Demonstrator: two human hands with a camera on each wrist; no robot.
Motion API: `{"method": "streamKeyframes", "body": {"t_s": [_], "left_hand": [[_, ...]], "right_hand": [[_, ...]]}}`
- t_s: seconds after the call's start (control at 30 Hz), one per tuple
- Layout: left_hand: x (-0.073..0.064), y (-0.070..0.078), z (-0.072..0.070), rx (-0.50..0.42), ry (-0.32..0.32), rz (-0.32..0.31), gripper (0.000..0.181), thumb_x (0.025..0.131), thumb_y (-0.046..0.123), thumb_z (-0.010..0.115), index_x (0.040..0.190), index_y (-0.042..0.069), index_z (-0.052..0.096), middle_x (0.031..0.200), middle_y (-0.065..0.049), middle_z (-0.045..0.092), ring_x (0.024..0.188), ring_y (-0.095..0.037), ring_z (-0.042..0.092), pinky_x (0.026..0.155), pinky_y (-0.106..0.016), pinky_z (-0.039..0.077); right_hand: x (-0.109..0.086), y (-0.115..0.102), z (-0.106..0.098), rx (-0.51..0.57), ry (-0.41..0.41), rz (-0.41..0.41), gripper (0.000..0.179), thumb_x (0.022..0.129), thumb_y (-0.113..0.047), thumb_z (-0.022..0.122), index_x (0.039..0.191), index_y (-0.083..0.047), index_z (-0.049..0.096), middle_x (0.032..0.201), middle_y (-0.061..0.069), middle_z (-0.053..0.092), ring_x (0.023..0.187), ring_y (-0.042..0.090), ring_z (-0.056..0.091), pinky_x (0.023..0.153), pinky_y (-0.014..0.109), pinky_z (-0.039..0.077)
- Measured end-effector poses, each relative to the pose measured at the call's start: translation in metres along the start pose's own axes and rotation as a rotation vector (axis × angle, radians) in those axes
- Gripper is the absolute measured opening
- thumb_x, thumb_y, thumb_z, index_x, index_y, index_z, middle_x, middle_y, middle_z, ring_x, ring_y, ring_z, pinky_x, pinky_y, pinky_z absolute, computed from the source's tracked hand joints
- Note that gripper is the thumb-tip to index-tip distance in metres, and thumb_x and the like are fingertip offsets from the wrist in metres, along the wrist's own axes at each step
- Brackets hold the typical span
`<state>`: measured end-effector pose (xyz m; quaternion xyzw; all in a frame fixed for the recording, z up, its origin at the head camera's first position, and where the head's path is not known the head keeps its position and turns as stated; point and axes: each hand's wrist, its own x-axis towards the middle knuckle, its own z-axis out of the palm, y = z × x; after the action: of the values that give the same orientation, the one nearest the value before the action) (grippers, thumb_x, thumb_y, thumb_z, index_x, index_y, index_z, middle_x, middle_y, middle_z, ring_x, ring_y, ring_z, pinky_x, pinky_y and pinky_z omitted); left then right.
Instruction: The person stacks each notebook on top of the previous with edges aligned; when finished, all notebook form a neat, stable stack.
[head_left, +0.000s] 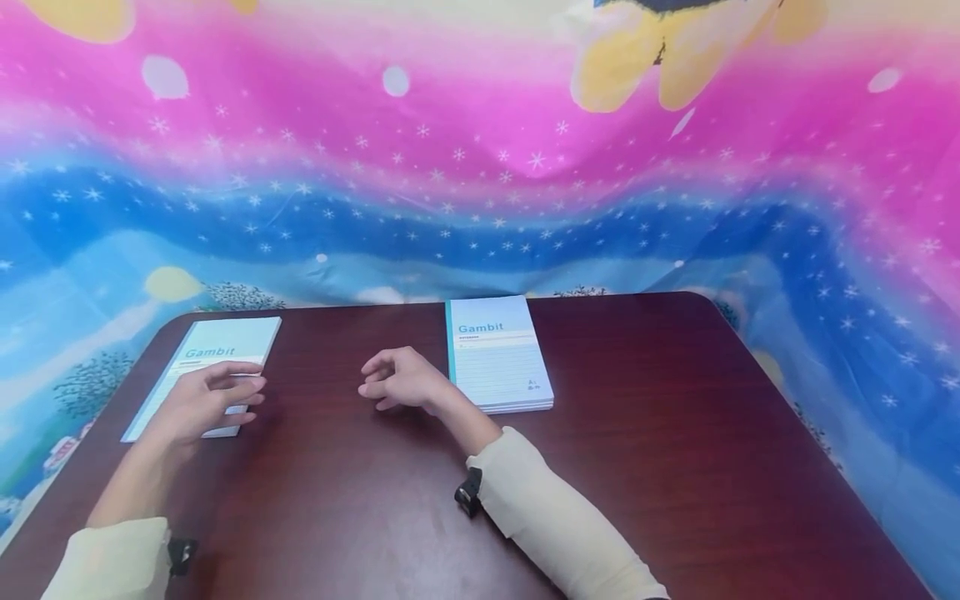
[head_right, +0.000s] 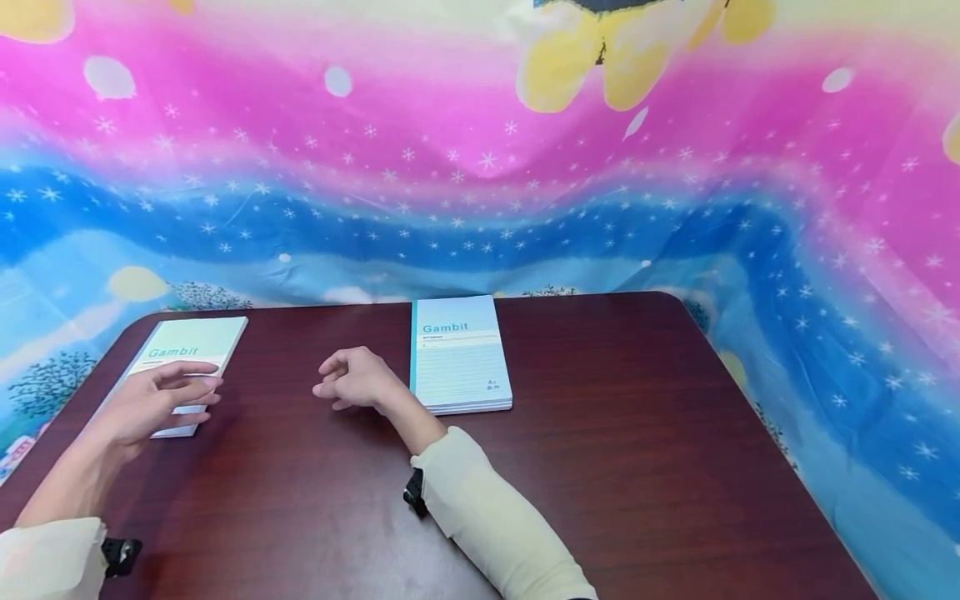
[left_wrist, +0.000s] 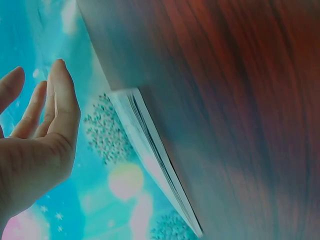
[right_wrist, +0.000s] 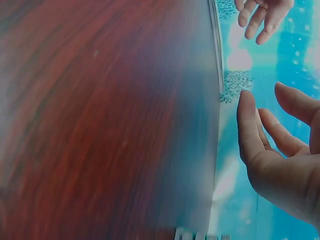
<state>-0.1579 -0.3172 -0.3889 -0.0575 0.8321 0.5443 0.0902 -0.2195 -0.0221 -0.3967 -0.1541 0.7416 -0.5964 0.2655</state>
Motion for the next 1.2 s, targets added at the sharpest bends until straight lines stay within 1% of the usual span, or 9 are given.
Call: {"method": "streamKeyframes", "body": {"t_s": [0.13,0.27,0.43,0.53,0.8,0.93,1.03,1.13,1.2], "left_hand": [[-0.003,-0.006,-0.012,0.017,-0.009,-0.005,0.061,0.103,0.024,0.062,0.146,-0.012,0.037,0.113,0.004,0.066,0.091,-0.001,0.068,0.080,-0.031,0.061],[-0.004,-0.011,-0.023,0.061,-0.017,-0.012,0.063,0.105,0.027,0.060,0.147,-0.013,0.036,0.125,-0.010,0.063,0.093,0.002,0.067,0.080,-0.031,0.060],[-0.005,-0.017,-0.037,0.123,0.011,-0.031,0.066,0.105,0.032,0.058,0.148,-0.012,0.034,0.137,-0.028,0.053,0.091,0.005,0.066,0.079,-0.030,0.060],[-0.006,-0.021,-0.046,0.148,0.029,-0.052,0.069,0.105,0.034,0.058,0.149,-0.013,0.033,0.139,-0.034,0.049,0.089,0.005,0.065,0.078,-0.029,0.060],[-0.010,-0.034,-0.072,0.190,0.095,-0.148,0.079,0.104,0.045,0.054,0.151,-0.013,0.028,0.149,-0.041,0.031,0.083,0.009,0.059,0.070,-0.026,0.057],[-0.012,-0.041,-0.082,0.189,0.108,-0.174,0.082,0.103,0.046,0.055,0.152,-0.013,0.027,0.147,-0.040,0.032,0.079,0.010,0.059,0.068,-0.022,0.056],[-0.012,-0.045,-0.088,0.199,0.110,-0.187,0.084,0.102,0.048,0.055,0.152,-0.013,0.026,0.146,-0.039,0.035,0.079,0.009,0.060,0.074,-0.032,0.056],[-0.013,-0.049,-0.094,0.198,0.138,-0.195,0.084,0.102,0.047,0.055,0.151,-0.014,0.026,0.136,-0.034,0.046,0.076,0.009,0.059,0.085,-0.052,0.053],[-0.013,-0.052,-0.096,0.186,0.164,-0.193,0.083,0.103,0.046,0.055,0.151,-0.015,0.026,0.118,-0.018,0.061,0.075,0.010,0.058,0.091,-0.063,0.047]], "right_hand": [[0.004,-0.001,0.007,0.015,-0.003,0.015,0.035,0.092,-0.002,0.074,0.123,0.008,0.063,0.095,0.006,0.065,0.092,0.035,0.071,0.076,0.039,0.062],[0.009,-0.001,0.012,0.040,0.011,0.034,0.034,0.091,-0.002,0.075,0.122,0.008,0.063,0.094,0.006,0.065,0.091,0.034,0.071,0.076,0.040,0.062],[0.017,0.001,0.021,0.090,0.014,0.041,0.034,0.090,-0.001,0.076,0.121,0.008,0.063,0.094,0.006,0.067,0.092,0.030,0.071,0.076,0.038,0.062],[0.024,0.001,0.028,0.121,0.022,0.049,0.034,0.089,0.000,0.076,0.120,0.008,0.063,0.093,0.005,0.067,0.093,0.030,0.071,0.076,0.038,0.062],[0.037,-0.006,0.057,0.171,0.044,0.092,0.031,0.088,0.002,0.077,0.116,0.006,0.065,0.089,0.004,0.067,0.092,0.030,0.072,0.078,0.039,0.061],[0.041,-0.010,0.073,0.180,0.026,0.100,0.031,0.088,0.001,0.077,0.117,0.005,0.066,0.090,0.003,0.066,0.093,0.030,0.072,0.079,0.038,0.061],[0.044,-0.011,0.082,0.191,0.025,0.100,0.030,0.088,0.001,0.077,0.116,0.004,0.067,0.090,0.003,0.066,0.093,0.030,0.072,0.079,0.037,0.061],[0.048,-0.010,0.090,0.214,0.029,0.105,0.029,0.088,0.000,0.077,0.116,0.004,0.067,0.090,0.003,0.066,0.093,0.029,0.072,0.079,0.037,0.061],[0.051,-0.009,0.096,0.241,0.030,0.108,0.027,0.089,-0.002,0.077,0.115,0.003,0.068,0.091,0.003,0.067,0.094,0.028,0.072,0.080,0.036,0.061]]}}
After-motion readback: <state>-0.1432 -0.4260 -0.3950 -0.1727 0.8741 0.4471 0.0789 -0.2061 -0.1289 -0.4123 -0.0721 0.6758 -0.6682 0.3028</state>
